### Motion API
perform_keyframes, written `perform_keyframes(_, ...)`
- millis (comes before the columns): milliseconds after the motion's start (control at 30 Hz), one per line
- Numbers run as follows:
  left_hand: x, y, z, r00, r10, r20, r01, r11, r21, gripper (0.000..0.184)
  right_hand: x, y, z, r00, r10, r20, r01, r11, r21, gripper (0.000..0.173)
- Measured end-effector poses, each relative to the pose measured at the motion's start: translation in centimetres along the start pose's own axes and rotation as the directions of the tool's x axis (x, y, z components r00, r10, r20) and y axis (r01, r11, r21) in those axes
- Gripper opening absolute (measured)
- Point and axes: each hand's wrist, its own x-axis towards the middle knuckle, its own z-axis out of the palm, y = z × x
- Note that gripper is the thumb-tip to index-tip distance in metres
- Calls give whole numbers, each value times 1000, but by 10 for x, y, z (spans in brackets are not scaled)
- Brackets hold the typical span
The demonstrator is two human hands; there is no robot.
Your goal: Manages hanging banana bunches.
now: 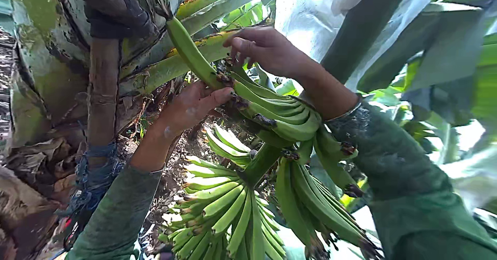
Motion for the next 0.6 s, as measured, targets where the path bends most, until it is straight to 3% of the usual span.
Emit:
perform_keyframes(100,-5,1,1,1000,9,27,-9,1000,-2,33,-38,23,-13,988,83,129,-46,962,-268,30)
perform_keyframes(200,2,-7,-1,999,16,44,-7,981,-196,29,-66,37,-12,946,234,222,-169,946,-276,34)
perform_keyframes(367,9,-22,13,999,52,-7,-51,926,-373,32,-61,41,7,956,280,91,-245,928,-280,30)
perform_keyframes(433,11,-22,17,996,18,-91,-48,942,-333,35,-52,47,13,969,236,69,-206,933,-295,28)
perform_keyframes(500,13,-25,16,962,52,-268,-110,972,-208,34,-52,52,16,973,226,34,-209,940,-271,32)
perform_keyframes(600,18,-39,2,820,283,-498,-248,959,136,29,-60,54,19,940,322,-110,-338,922,-189,40)
